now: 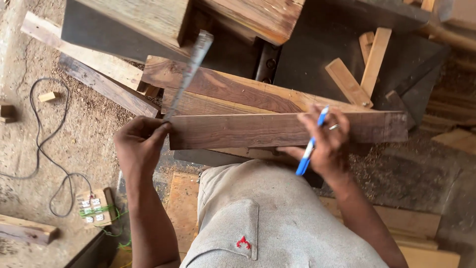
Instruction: Measuring and marking wood blocks using a ruler and try square.
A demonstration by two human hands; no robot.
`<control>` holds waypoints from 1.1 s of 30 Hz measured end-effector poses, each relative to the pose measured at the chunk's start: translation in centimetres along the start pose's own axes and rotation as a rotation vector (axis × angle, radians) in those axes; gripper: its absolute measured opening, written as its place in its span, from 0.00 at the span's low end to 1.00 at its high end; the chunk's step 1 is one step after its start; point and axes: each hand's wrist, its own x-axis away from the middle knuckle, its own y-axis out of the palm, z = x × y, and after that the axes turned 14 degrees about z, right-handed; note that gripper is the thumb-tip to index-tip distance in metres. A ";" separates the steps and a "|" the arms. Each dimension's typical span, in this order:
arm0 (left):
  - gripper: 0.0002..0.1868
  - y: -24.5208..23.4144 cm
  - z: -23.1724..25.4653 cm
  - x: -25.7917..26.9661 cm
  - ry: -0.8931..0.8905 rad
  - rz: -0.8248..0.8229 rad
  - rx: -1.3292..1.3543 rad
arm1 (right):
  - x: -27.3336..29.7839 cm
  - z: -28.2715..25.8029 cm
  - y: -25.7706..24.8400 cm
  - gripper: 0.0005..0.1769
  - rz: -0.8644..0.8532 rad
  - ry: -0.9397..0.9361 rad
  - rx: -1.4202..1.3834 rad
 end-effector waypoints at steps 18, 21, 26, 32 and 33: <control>0.06 -6.6 -0.7 3.0 0.246 0.333 0.661 | -10.4 -14.0 14.8 0.73 0.005 -0.152 -0.476; 0.06 -6.7 -0.3 3.8 0.205 0.376 0.635 | -10.0 -11.8 15.6 0.72 0.129 -0.166 -0.345; 0.05 -6.2 -1.5 4.1 0.184 0.347 0.613 | -10.0 -7.6 11.4 0.63 -0.109 -0.110 -0.198; 0.05 -5.0 -0.6 4.1 0.193 0.239 0.696 | -8.8 -3.0 7.8 0.67 -0.157 -0.047 -0.270; 0.04 -4.7 -0.1 4.1 0.170 0.211 0.714 | -8.5 -2.1 7.6 0.66 -0.145 -0.039 -0.245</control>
